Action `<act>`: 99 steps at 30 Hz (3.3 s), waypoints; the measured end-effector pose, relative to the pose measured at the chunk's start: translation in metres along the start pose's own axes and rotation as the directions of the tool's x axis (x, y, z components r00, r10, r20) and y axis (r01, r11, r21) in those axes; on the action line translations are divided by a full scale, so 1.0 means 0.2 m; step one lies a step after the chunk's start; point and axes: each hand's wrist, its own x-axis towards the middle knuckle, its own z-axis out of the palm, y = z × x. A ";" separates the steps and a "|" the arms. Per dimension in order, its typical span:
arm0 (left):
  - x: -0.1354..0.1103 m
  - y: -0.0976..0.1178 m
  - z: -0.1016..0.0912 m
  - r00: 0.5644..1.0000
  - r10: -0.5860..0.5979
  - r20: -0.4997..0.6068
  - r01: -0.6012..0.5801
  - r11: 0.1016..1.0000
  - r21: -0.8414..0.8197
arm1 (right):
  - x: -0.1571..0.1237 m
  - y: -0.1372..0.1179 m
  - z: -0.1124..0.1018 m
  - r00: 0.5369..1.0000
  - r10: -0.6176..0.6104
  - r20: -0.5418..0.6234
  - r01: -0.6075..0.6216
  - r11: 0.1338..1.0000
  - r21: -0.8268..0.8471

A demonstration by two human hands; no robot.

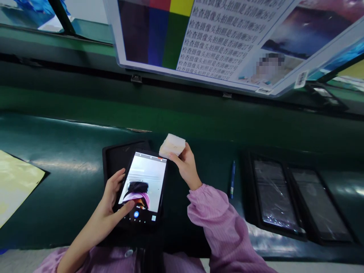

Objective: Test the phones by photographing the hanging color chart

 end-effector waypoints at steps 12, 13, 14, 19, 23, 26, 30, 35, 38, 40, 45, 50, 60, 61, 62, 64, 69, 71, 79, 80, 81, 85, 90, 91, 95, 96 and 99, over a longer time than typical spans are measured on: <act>0.01 -0.04 -0.04 0.992 0.051 0.111 -0.067 0.987 0.143 | 0.00 -0.05 -0.02 0.990 -0.142 -0.003 0.139 0.971 -0.196; 0.01 -0.04 -0.04 0.992 0.055 0.112 -0.072 0.986 0.152 | 0.00 -0.05 -0.02 0.989 -0.146 -0.002 0.143 0.967 -0.209; 0.01 -0.04 -0.04 0.992 0.057 0.112 -0.075 0.984 0.159 | 0.00 -0.05 -0.02 0.989 -0.150 0.000 0.146 0.964 -0.222; 0.01 -0.01 -0.04 0.989 0.034 0.143 -0.063 0.976 0.207 | 0.00 -0.04 -0.02 0.986 -0.170 0.004 0.164 0.950 -0.264; 0.01 0.01 -0.04 0.988 0.020 0.152 -0.055 0.972 0.229 | 0.00 -0.05 -0.02 0.982 -0.190 0.004 0.184 0.945 -0.272; 0.01 0.00 -0.04 0.990 0.020 0.142 -0.054 0.968 0.244 | 0.00 -0.05 -0.02 0.979 -0.206 0.004 0.199 0.944 -0.263; 0.00 -0.01 -0.03 0.992 0.023 0.124 -0.054 0.965 0.256 | 0.00 -0.05 -0.01 0.977 -0.211 0.003 0.205 0.947 -0.249; 0.01 0.00 -0.05 0.990 0.027 0.140 -0.054 0.979 0.197 | 0.00 -0.06 -0.01 0.979 -0.203 0.000 0.197 0.951 -0.238; 0.01 0.03 -0.06 0.984 -0.022 0.178 -0.002 0.992 0.129 | 0.00 -0.05 -0.01 0.981 -0.194 0.000 0.188 0.952 -0.240; 0.01 0.06 -0.07 0.982 -0.044 0.184 0.018 0.990 0.142 | 0.00 -0.05 -0.01 0.982 -0.188 0.000 0.182 0.953 -0.242; 0.01 0.07 -0.08 0.971 -0.018 0.239 -0.026 0.983 0.182 | 0.00 -0.05 -0.01 0.984 -0.180 -0.002 0.175 0.955 -0.241; 0.02 0.04 -0.09 0.962 -0.018 0.274 -0.052 0.968 0.244 | 0.00 -0.05 -0.01 0.985 -0.173 -0.008 0.165 0.955 -0.246; 0.02 0.00 -0.10 0.976 -0.016 0.215 -0.013 0.991 0.133 | 0.00 -0.05 -0.01 0.988 -0.154 -0.004 0.148 0.956 -0.253; 0.02 0.01 -0.10 0.980 -0.025 0.199 0.008 0.996 0.088 | 0.00 -0.05 -0.01 0.988 -0.157 -0.001 0.151 0.956 -0.253; 0.03 0.01 -0.09 0.984 -0.039 0.173 0.031 0.998 0.048 | 0.00 -0.05 -0.01 0.987 -0.160 0.000 0.155 0.955 -0.253; 0.04 0.03 -0.08 0.991 -0.081 0.107 0.083 0.996 -0.015 | 0.00 -0.05 -0.02 0.986 -0.165 0.002 0.161 0.954 -0.251; 0.05 0.05 -0.03 0.984 -0.178 0.017 0.178 0.975 -0.135 | -0.01 -0.06 -0.01 0.987 -0.163 0.000 0.158 0.957 -0.242; 0.05 0.04 -0.02 0.985 -0.168 -0.029 0.163 0.976 -0.145 | -0.02 -0.06 0.00 0.988 -0.156 -0.004 0.150 0.960 -0.238; -0.03 0.00 -0.03 0.940 -0.207 -0.270 0.126 0.949 -0.288 | -0.02 -0.06 -0.04 0.980 -0.145 -0.137 0.122 0.979 -0.163; -0.05 -0.01 -0.04 0.927 -0.220 -0.303 0.123 0.944 -0.307 | -0.01 -0.05 -0.05 0.977 -0.135 -0.164 0.109 0.981 -0.159; -0.06 -0.02 -0.06 0.913 -0.230 -0.336 0.124 0.943 -0.310 | -0.01 -0.05 -0.06 0.975 -0.122 -0.187 0.092 0.983 -0.158; -0.10 -0.06 -0.09 0.882 -0.172 -0.438 0.119 0.982 -0.145 | 0.01 -0.02 -0.09 0.973 -0.060 -0.224 0.018 0.983 -0.184; -0.11 -0.09 -0.10 0.962 0.073 -0.262 -0.024 0.982 0.186 | 0.00 0.00 -0.09 0.980 -0.040 -0.195 -0.016 0.961 -0.277; -0.11 -0.09 -0.11 0.968 0.135 -0.211 -0.073 0.958 0.277 | 0.00 0.00 -0.09 0.978 -0.051 -0.200 -0.012 0.954 -0.300; -0.15 -0.12 -0.12 0.959 0.271 -0.083 -0.206 0.868 0.452 | 0.00 -0.02 -0.11 0.966 -0.105 -0.237 0.004 0.921 -0.390; -0.17 -0.15 -0.12 0.963 0.257 -0.076 -0.198 0.873 0.446 | 0.00 -0.02 -0.11 0.964 -0.112 -0.240 0.003 0.911 -0.413; -0.22 -0.25 -0.06 0.973 0.219 -0.076 -0.152 0.850 0.504 | 0.01 -0.03 -0.14 0.965 -0.115 -0.237 -0.018 0.868 -0.496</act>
